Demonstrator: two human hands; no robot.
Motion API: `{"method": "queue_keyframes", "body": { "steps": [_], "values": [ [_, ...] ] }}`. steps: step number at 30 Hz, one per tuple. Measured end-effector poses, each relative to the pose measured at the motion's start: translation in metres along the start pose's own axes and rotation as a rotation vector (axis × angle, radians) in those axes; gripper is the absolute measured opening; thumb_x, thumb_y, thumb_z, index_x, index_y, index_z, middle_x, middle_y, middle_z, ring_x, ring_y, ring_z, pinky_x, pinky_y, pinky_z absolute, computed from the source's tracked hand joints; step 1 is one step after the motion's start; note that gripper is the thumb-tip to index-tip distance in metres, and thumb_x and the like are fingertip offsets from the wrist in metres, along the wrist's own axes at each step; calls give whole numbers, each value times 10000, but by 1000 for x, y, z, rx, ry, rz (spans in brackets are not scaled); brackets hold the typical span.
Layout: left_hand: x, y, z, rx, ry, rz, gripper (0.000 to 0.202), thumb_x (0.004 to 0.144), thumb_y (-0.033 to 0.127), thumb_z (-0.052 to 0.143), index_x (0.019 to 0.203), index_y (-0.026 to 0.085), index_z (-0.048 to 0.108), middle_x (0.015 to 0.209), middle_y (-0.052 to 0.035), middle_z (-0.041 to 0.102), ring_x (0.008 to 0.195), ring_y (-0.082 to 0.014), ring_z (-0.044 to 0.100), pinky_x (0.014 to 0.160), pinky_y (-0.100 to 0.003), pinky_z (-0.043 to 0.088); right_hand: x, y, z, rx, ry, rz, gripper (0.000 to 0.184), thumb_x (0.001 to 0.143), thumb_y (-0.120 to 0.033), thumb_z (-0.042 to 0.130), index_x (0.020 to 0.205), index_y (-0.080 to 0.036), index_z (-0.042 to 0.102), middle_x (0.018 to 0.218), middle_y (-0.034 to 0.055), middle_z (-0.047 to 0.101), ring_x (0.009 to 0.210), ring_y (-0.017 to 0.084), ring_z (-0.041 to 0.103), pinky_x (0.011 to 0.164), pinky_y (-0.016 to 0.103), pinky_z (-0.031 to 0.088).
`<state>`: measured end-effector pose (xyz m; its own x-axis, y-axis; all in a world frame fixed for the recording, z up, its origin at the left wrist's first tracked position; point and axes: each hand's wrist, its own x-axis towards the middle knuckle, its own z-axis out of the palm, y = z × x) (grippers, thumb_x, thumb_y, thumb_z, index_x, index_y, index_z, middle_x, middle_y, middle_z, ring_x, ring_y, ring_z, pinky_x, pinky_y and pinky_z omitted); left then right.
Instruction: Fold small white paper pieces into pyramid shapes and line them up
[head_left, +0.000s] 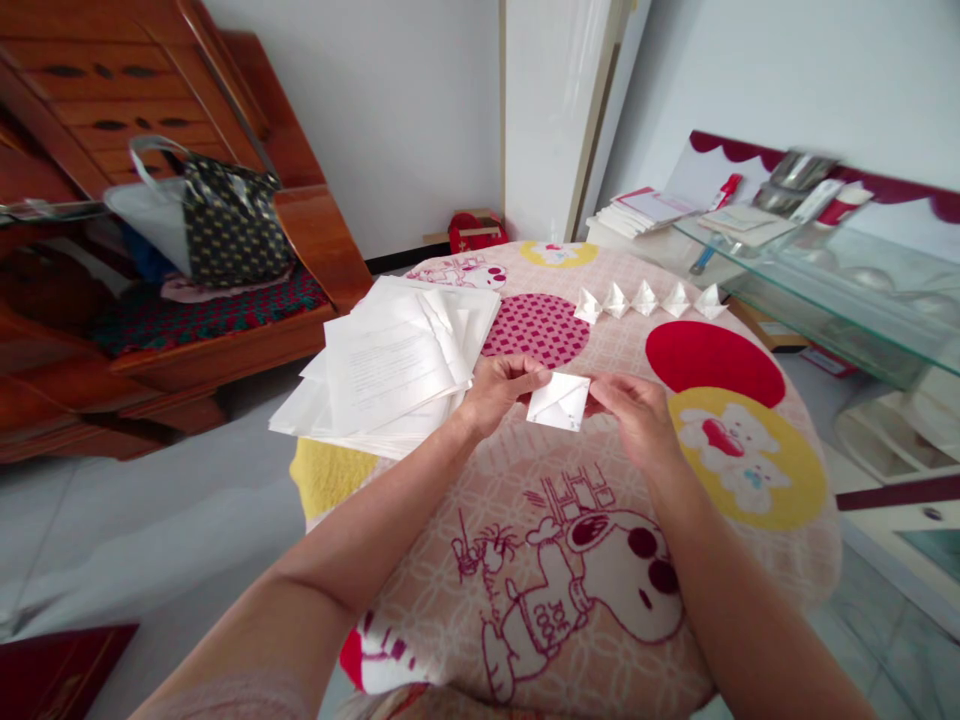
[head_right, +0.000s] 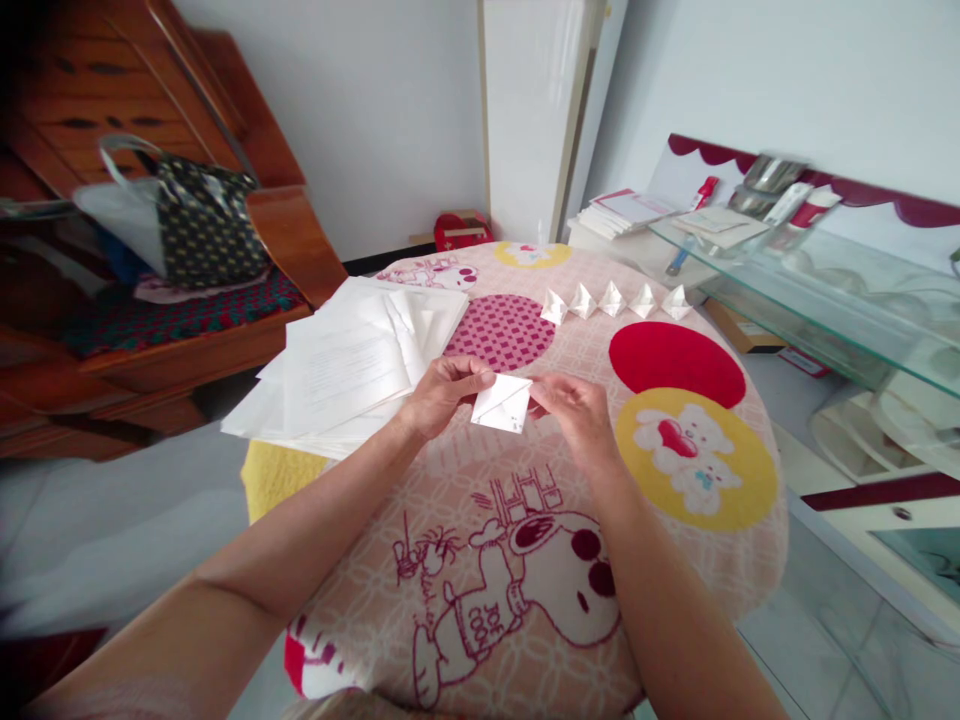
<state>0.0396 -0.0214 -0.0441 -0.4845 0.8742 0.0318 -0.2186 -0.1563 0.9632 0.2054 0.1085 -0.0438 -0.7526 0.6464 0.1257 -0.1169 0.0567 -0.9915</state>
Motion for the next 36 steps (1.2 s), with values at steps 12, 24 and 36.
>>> {"method": "queue_keyframes", "body": {
  "steps": [12, 24, 36],
  "values": [
    [2, -5, -3, 102, 69, 7, 306, 713, 377, 847, 740, 133, 666, 664, -6, 677, 560, -93, 616, 545, -210, 519, -2, 2, 8, 15, -56, 193, 279, 694, -446, 846, 704, -174, 785, 671, 64, 754, 581, 180, 679, 619, 327, 583],
    [-1, -5, 0, 212, -106, -126, 197, 779, 273, 810, 745, 116, 696, 637, -30, 705, 550, -94, 640, 557, -203, 526, 2, 14, 6, 18, 102, 119, 270, 657, -419, 844, 680, -184, 713, 661, 31, 695, 580, 176, 613, 571, 311, 503],
    [0, -4, 0, 287, -74, 53, 248, 766, 328, 828, 823, 116, 713, 638, 9, 647, 551, -70, 574, 525, -179, 449, -2, 1, 3, -210, 10, 85, 195, 666, -342, 768, 709, -153, 749, 612, 4, 632, 536, 130, 504, 485, 250, 379]
  ]
}}
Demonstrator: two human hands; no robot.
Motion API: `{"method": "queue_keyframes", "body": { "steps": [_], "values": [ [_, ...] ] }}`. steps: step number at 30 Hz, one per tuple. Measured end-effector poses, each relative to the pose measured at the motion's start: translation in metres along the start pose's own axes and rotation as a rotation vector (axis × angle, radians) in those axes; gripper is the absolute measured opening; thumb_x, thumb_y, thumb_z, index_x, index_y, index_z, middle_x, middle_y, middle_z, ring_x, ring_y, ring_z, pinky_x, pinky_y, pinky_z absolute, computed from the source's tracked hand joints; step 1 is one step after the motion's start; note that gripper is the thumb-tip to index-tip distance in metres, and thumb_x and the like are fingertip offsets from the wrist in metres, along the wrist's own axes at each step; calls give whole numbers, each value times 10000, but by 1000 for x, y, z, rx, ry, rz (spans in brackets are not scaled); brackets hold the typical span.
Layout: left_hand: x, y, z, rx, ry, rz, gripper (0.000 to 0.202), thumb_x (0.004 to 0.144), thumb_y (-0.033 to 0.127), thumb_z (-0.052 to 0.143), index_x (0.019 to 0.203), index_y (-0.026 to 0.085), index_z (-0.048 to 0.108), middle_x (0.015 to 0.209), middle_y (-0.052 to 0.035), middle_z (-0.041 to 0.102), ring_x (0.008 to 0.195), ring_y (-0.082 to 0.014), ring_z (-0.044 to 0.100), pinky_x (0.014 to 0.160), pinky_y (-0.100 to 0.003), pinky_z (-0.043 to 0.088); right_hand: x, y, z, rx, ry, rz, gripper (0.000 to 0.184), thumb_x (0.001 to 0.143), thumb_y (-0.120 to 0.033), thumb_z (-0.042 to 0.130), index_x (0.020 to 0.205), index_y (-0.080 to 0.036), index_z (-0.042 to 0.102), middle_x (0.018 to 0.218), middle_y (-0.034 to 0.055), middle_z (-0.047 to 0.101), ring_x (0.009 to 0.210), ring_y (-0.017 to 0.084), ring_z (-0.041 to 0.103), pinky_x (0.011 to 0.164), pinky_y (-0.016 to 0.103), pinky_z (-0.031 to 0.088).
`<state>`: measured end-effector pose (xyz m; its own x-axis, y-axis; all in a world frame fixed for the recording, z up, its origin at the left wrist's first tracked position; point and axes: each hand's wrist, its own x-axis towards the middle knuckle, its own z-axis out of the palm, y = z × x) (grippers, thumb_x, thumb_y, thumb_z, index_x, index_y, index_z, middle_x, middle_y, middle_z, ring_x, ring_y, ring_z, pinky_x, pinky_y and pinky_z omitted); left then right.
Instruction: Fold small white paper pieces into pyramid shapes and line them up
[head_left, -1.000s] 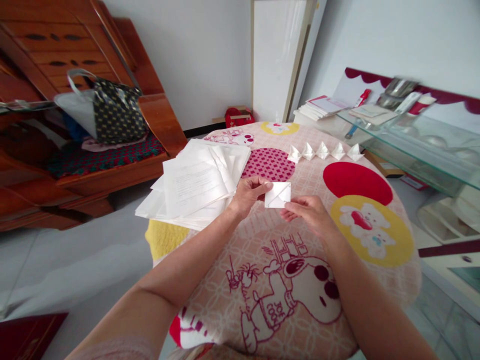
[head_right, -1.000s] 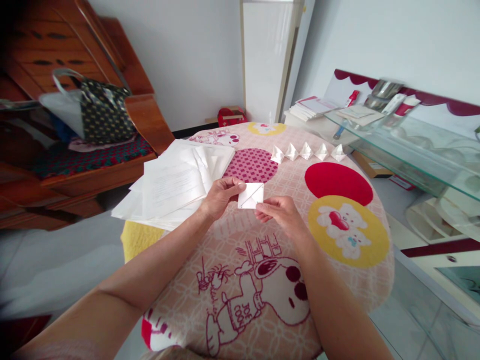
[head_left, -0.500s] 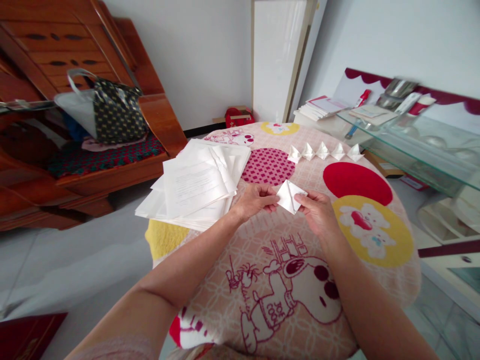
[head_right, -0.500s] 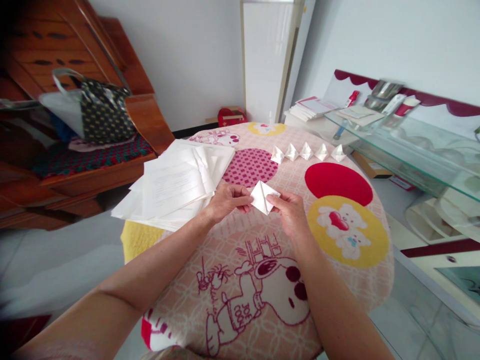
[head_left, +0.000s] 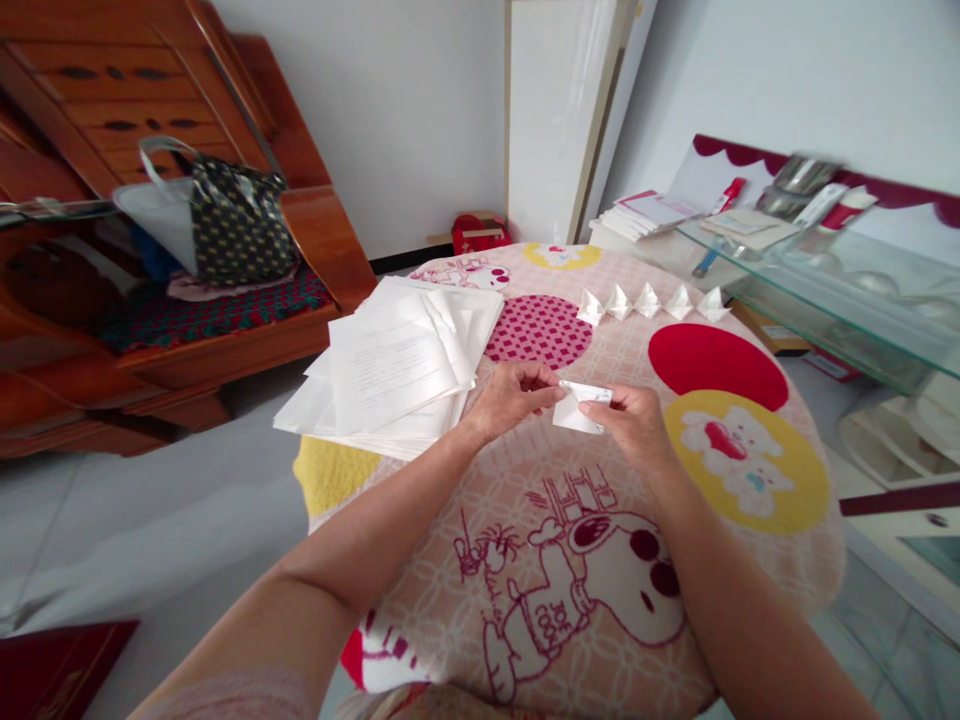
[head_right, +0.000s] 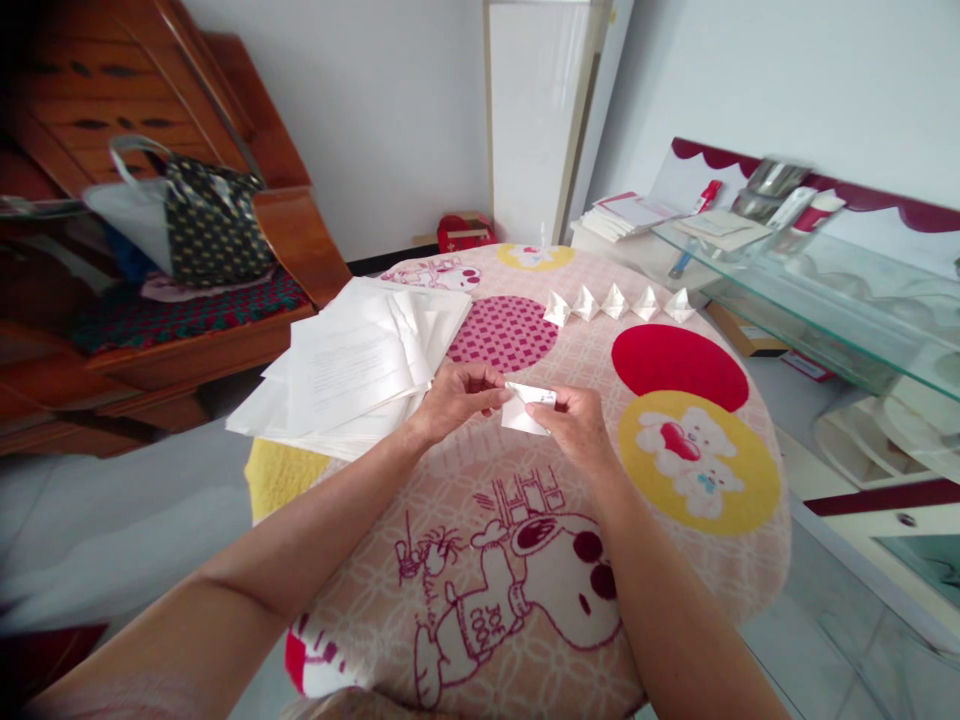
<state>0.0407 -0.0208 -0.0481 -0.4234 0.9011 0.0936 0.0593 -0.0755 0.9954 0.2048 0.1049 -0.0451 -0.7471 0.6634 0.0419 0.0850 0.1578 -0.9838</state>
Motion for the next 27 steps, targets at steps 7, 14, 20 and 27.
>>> {"method": "queue_keyframes", "body": {
  "steps": [7, 14, 20, 27],
  "values": [
    [-2, 3, 1, 147, -5, 93, 90, 789, 203, 711, 806, 138, 651, 644, 8, 646, 553, -87, 583, 541, -195, 456, -1, -1, 1, -297, 42, -282, 206, 773, -323, 675, 615, -196, 639, 547, -22, 533, 534, 130, 452, 502, 262, 348],
    [-5, 2, -6, 827, -86, 365, 162, 760, 45, 551, 819, 163, 645, 799, -35, 677, 713, -140, 599, 662, -251, 442, 0, 6, 1, -746, -118, -710, 239, 881, -125, 531, 711, -213, 675, 801, 80, 684, 801, 224, 595, 740, 349, 460],
    [-9, 3, -14, 1141, -404, 229, 83, 794, 104, 629, 815, 179, 659, 839, -36, 675, 765, -177, 606, 683, -284, 412, 0, 21, 6, -802, -447, -603, 211, 851, -77, 641, 686, -210, 645, 783, 36, 637, 757, 188, 578, 703, 316, 438],
    [-14, 8, -11, 1142, -444, 231, 191, 779, 190, 772, 949, 185, 687, 960, -42, 676, 876, -202, 645, 752, -289, 445, 2, 13, -2, -652, -527, -496, 168, 836, -57, 649, 765, -204, 690, 830, 31, 685, 787, 189, 629, 734, 326, 470]
  ]
}}
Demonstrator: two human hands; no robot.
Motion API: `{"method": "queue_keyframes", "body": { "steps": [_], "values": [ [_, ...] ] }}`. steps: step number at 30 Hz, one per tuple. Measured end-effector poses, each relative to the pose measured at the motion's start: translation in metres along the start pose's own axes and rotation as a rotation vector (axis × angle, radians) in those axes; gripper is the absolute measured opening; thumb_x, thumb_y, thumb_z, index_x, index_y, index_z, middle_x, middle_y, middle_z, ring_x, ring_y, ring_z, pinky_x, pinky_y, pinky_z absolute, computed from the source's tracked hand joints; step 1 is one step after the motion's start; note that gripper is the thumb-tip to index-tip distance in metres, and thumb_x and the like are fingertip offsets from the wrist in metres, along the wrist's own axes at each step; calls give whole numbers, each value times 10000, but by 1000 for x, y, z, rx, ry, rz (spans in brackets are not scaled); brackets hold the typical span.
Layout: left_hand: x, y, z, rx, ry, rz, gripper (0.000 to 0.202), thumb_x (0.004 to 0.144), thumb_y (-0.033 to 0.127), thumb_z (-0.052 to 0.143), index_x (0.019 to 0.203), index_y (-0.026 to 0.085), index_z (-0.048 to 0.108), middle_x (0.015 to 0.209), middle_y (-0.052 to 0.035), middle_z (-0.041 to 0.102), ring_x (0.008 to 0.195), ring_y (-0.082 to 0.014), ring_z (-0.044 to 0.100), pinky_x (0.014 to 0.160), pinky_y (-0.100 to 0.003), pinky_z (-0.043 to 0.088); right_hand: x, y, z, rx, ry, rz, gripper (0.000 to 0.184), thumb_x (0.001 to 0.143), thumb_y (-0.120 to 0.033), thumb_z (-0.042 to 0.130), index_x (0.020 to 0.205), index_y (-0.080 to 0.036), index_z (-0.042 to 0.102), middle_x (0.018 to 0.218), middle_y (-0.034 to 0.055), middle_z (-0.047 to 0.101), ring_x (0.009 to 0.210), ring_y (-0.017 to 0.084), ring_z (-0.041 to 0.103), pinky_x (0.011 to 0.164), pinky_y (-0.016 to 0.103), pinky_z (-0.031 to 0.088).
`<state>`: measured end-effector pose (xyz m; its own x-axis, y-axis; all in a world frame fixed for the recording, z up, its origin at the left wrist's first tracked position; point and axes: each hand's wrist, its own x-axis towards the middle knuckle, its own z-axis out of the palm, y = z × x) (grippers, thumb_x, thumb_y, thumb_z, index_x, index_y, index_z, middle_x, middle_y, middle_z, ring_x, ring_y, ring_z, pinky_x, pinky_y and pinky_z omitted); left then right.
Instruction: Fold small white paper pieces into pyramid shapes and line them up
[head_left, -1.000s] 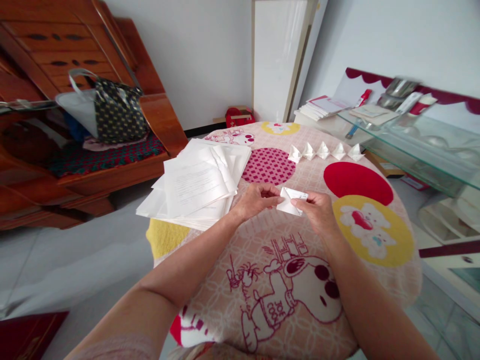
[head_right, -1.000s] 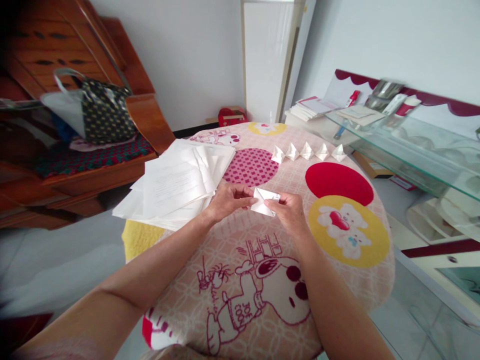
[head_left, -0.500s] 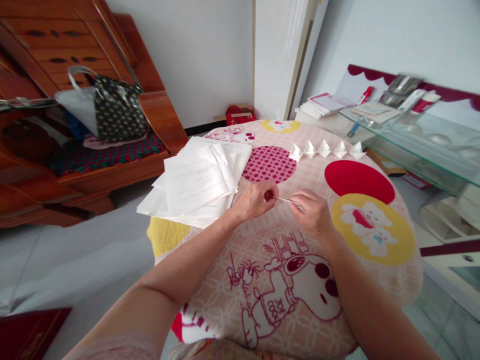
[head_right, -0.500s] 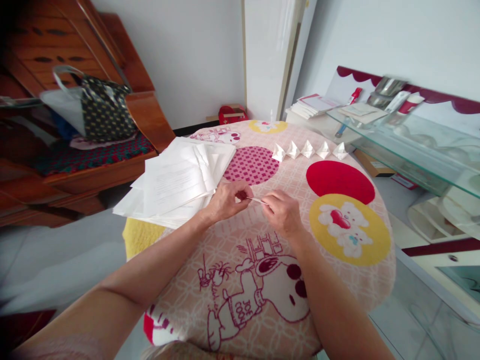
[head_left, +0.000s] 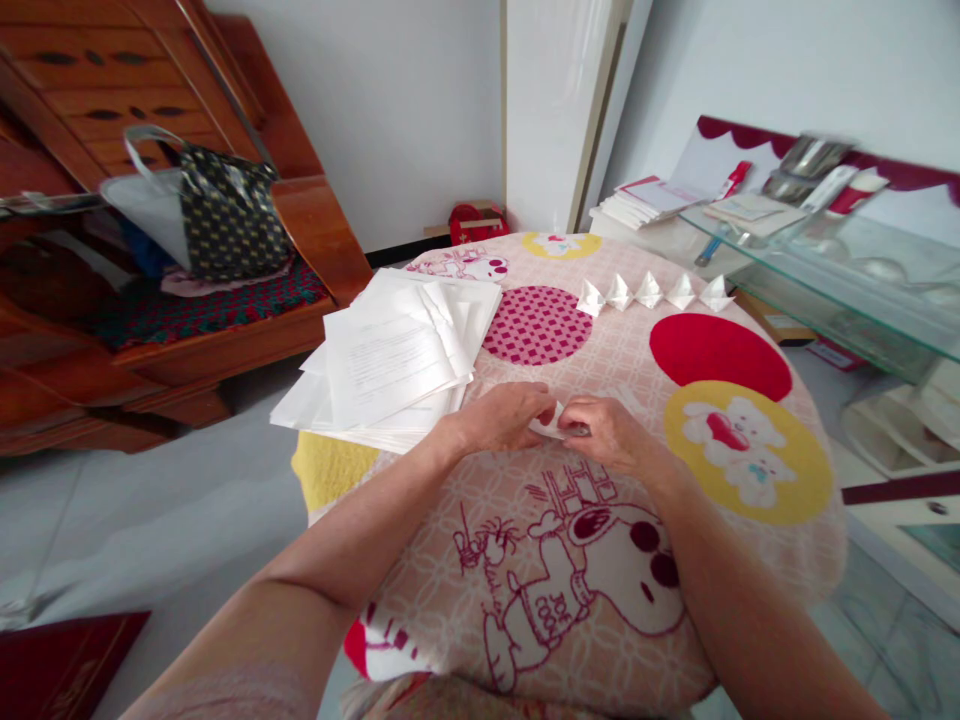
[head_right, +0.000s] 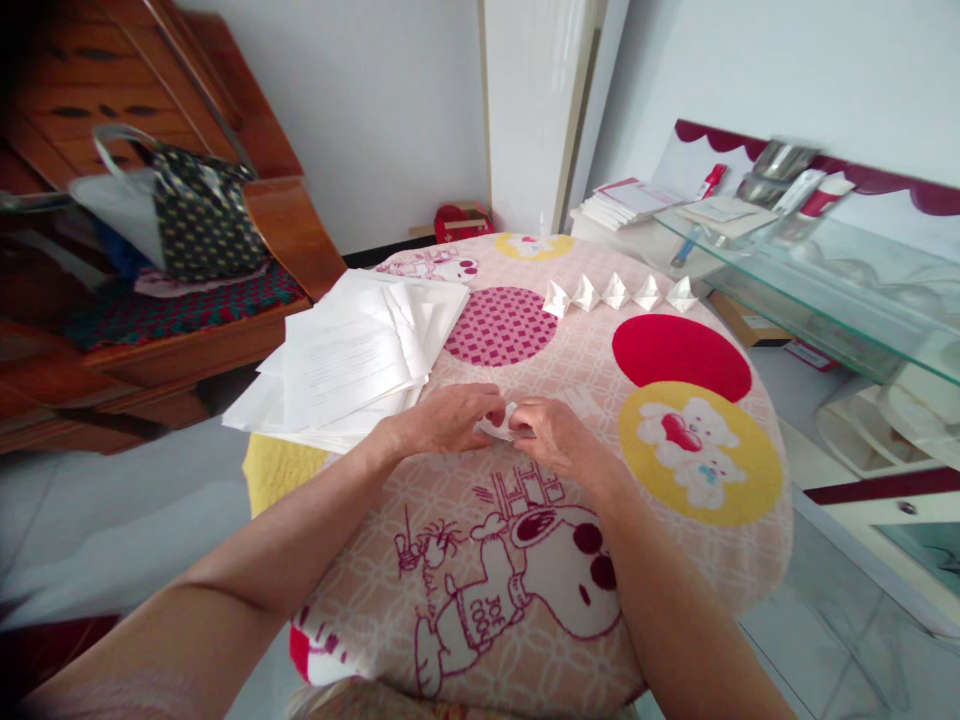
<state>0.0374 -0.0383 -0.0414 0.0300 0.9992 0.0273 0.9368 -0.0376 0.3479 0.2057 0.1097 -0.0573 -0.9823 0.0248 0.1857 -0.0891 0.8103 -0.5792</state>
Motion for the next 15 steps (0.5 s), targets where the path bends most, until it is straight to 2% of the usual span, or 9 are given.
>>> {"method": "queue_keyframes", "body": {
  "steps": [3, 6, 10, 13, 15],
  "values": [
    [4, 4, 5, -17, -2, 21, 159, 795, 166, 765, 940, 185, 701, 900, -33, 678, 818, -196, 640, 723, -287, 435, 0, 0, -2, 32, -18, -44, 193, 853, -74, 631, 731, -201, 710, 846, 43, 703, 816, 198, 648, 765, 337, 482],
    [7, 4, 8, -30, -13, 16, 81, 806, 111, 719, 827, 189, 713, 807, -22, 681, 757, -185, 628, 678, -282, 401, 0, 0, -3, 39, -6, -35, 235, 847, -93, 623, 652, -211, 682, 783, 29, 678, 748, 181, 618, 716, 322, 462],
    [9, 0, 8, -102, 40, -53, 113, 786, 103, 695, 736, 199, 729, 740, -17, 698, 697, -173, 608, 651, -278, 375, -1, 0, -6, 56, 69, 86, 295, 820, -122, 649, 543, -214, 611, 658, 10, 621, 625, 157, 550, 613, 307, 394],
    [10, -6, 9, -221, 94, -106, 116, 739, 115, 709, 696, 216, 746, 703, -4, 709, 671, -165, 590, 652, -273, 371, -1, 1, -6, 121, 129, 194, 247, 791, -127, 657, 560, -214, 661, 600, -5, 629, 577, 149, 546, 563, 294, 363],
    [12, -10, 10, -310, 120, -140, 116, 720, 125, 721, 664, 223, 751, 650, 13, 693, 626, -149, 562, 637, -268, 358, -1, 4, -5, 193, 163, 250, 187, 767, -127, 654, 614, -214, 715, 614, -6, 678, 581, 158, 583, 566, 286, 393]
  ]
}}
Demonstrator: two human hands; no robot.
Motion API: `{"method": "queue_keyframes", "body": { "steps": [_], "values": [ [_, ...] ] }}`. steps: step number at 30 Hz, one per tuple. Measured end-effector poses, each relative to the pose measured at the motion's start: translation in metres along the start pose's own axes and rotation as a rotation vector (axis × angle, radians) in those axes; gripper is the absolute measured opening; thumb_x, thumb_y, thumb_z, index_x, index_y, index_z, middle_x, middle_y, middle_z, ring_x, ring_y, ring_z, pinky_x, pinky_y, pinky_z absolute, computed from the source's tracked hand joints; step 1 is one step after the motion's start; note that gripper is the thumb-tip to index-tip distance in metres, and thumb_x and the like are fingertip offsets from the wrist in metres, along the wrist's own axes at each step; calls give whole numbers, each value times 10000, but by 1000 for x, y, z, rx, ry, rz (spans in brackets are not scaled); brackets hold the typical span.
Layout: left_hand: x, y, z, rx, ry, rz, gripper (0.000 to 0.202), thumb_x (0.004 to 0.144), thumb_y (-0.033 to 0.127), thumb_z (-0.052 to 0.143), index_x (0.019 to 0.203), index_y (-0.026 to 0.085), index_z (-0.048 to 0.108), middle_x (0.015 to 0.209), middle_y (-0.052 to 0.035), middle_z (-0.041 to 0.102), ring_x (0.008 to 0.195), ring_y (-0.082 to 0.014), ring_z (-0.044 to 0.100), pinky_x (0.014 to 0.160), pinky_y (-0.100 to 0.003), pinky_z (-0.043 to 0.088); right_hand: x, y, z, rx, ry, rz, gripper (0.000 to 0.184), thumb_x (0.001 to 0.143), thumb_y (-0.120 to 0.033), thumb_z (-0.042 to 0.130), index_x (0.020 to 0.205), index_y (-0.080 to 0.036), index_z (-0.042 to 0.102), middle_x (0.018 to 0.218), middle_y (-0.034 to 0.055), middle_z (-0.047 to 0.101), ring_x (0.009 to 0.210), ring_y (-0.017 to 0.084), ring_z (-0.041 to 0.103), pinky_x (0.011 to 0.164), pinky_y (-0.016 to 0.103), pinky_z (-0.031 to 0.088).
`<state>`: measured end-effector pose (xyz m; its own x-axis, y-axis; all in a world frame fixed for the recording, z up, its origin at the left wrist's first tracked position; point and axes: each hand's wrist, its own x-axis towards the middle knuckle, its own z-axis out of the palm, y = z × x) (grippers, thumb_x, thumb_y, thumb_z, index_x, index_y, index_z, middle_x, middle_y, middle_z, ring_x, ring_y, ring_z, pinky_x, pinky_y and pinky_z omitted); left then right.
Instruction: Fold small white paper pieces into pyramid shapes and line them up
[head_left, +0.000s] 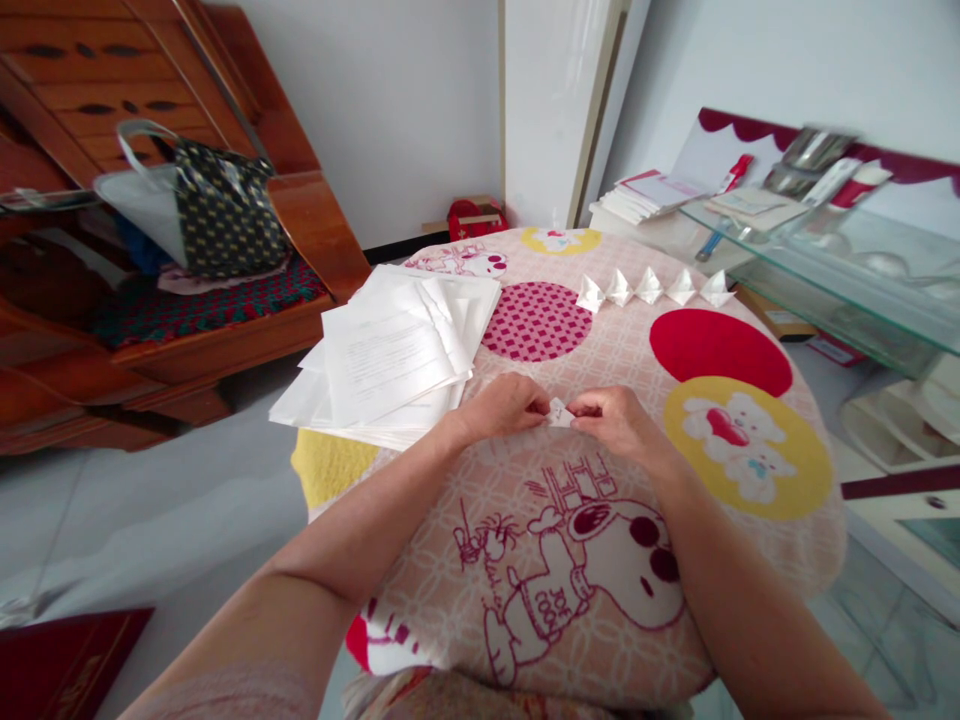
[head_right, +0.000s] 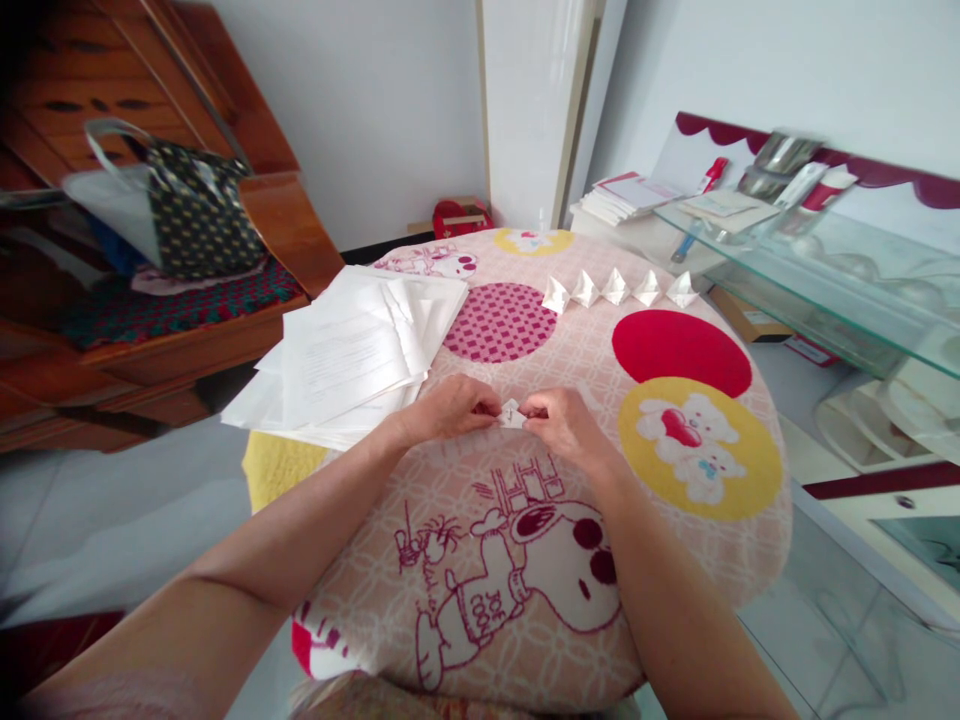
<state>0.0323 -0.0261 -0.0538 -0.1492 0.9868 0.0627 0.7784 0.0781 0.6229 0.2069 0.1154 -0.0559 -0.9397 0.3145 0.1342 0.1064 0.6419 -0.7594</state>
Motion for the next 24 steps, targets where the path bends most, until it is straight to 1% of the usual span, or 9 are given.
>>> {"method": "queue_keyframes", "body": {
  "steps": [2, 4, 7, 9, 13, 18, 24],
  "values": [
    [2, -3, 1, -79, 16, -42, 124, 723, 144, 732, 626, 220, 742, 568, 30, 645, 560, -127, 513, 610, -267, 335, 1, 3, 2, 69, 41, 52, 142, 748, -139, 660, 709, -214, 774, 703, 12, 753, 632, 181, 647, 606, 291, 456],
    [3, -4, 4, -130, 38, -88, 128, 739, 178, 747, 616, 210, 734, 523, 41, 605, 524, -112, 485, 593, -265, 318, 2, 5, 4, 118, 75, 103, 171, 738, -159, 668, 811, -213, 814, 803, 37, 798, 696, 204, 696, 651, 304, 505],
    [5, -2, 7, -139, 65, -149, 106, 772, 231, 757, 674, 194, 742, 559, 39, 626, 548, -109, 517, 594, -257, 326, 3, 5, 6, 125, 77, 180, 233, 737, -170, 671, 899, -202, 834, 812, 51, 804, 729, 217, 720, 667, 307, 528],
    [6, -1, 10, -109, 59, -181, 113, 806, 241, 737, 712, 180, 748, 591, 33, 643, 574, -110, 538, 604, -253, 338, 3, 3, 5, 107, 72, 226, 260, 734, -158, 672, 932, -190, 837, 803, 55, 801, 747, 219, 727, 681, 305, 532],
    [7, 2, 12, -61, 43, -227, 154, 850, 252, 697, 734, 165, 748, 602, 27, 640, 593, -110, 548, 611, -251, 354, 2, -1, 2, 94, 68, 306, 265, 710, -133, 686, 932, -159, 828, 852, 73, 804, 795, 223, 733, 714, 302, 536],
    [7, 4, 14, -62, 81, -246, 147, 846, 236, 690, 726, 165, 736, 624, 20, 657, 606, -110, 570, 610, -243, 374, 3, -2, -2, 93, 42, 355, 258, 691, -122, 683, 914, -147, 811, 753, 40, 764, 684, 189, 682, 627, 278, 493],
    [8, 3, 16, -26, 108, -233, 121, 831, 225, 699, 731, 165, 730, 665, 8, 686, 623, -111, 582, 596, -238, 371, 3, -2, -4, 56, 46, 383, 265, 679, -77, 695, 918, -117, 803, 722, 36, 740, 631, 156, 633, 587, 255, 454]
  ]
}}
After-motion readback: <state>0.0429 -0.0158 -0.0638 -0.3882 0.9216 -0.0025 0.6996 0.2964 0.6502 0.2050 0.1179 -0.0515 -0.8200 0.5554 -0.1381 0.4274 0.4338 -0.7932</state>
